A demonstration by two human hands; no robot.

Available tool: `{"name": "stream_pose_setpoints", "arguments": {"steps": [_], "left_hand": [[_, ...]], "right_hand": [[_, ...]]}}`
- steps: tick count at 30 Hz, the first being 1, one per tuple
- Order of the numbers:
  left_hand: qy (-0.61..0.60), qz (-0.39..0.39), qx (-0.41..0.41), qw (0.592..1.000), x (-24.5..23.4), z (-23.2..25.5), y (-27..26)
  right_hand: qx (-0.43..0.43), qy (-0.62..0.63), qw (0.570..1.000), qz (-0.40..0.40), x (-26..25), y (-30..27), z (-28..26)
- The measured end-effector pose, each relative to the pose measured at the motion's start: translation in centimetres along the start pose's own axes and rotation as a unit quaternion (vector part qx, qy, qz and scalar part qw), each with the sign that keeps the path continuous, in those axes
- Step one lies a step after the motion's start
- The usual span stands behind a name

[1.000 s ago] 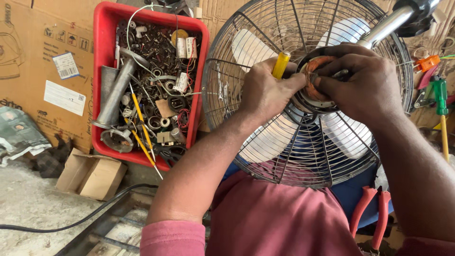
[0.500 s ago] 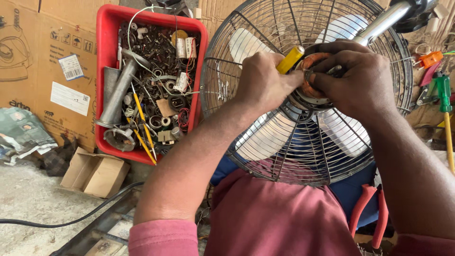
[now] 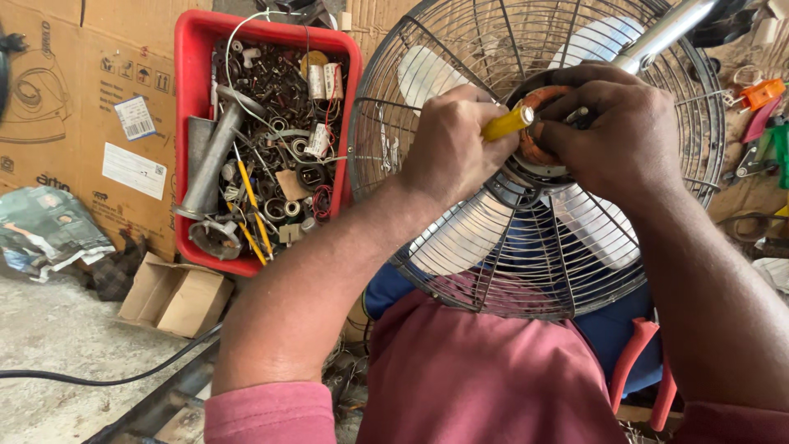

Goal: The person repairs an electric fan by working on the motor winding and wiring using a screwdriver and pliers.

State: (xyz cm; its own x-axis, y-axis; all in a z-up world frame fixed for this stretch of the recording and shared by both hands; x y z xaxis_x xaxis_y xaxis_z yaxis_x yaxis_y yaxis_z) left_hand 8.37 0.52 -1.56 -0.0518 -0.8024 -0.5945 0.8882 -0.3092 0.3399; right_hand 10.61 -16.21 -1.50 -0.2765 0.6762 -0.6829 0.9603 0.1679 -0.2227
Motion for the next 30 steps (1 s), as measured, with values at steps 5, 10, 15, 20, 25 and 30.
{"name": "stream_pose_setpoints", "arguments": {"steps": [5, 10, 15, 20, 25, 30], "left_hand": [[0.010, 0.064, 0.004, 0.998, 1.1, 0.3, -1.6], [0.050, 0.100, -0.056, 0.992, 1.9, 0.4, -2.4], [0.053, 0.117, -0.150, 0.980, 2.3, 0.4, -2.4], [0.055, 0.139, -0.193, 0.970, 2.0, 0.5, -2.2], [0.048, 0.076, -0.273, 0.958, 2.1, 0.4, -1.3], [0.066, -0.039, -0.419, 0.905, 1.3, -2.7, 0.8]], "right_hand": [[0.023, -0.002, 1.000, -0.003, 0.3, 0.0, 0.3], [0.018, -0.016, 1.000, 0.004, 0.4, 0.1, 0.0], [0.025, 0.001, 1.000, 0.000, 0.4, 0.1, 0.0], [0.032, 0.003, 0.999, -0.005, 0.7, 0.2, 0.2], [0.030, 0.009, 1.000, -0.002, 0.6, 0.4, 0.3], [0.030, 0.002, 1.000, 0.005, 0.4, 0.2, 0.1]]}}
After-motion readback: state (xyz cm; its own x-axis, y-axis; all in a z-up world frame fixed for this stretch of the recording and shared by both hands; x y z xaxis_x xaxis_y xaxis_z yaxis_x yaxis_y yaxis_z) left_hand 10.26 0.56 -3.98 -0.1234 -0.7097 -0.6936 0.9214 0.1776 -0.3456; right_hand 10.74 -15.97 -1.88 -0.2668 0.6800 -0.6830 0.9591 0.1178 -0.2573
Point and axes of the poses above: each hand's wrist, its own y-axis towards the middle knuckle, its own x-axis out of the palm, z = x × y, the point moved 8 cm from there along y, towards the middle knuckle, and after that the axes turned 14 degrees about x, right-handed, at the moved point
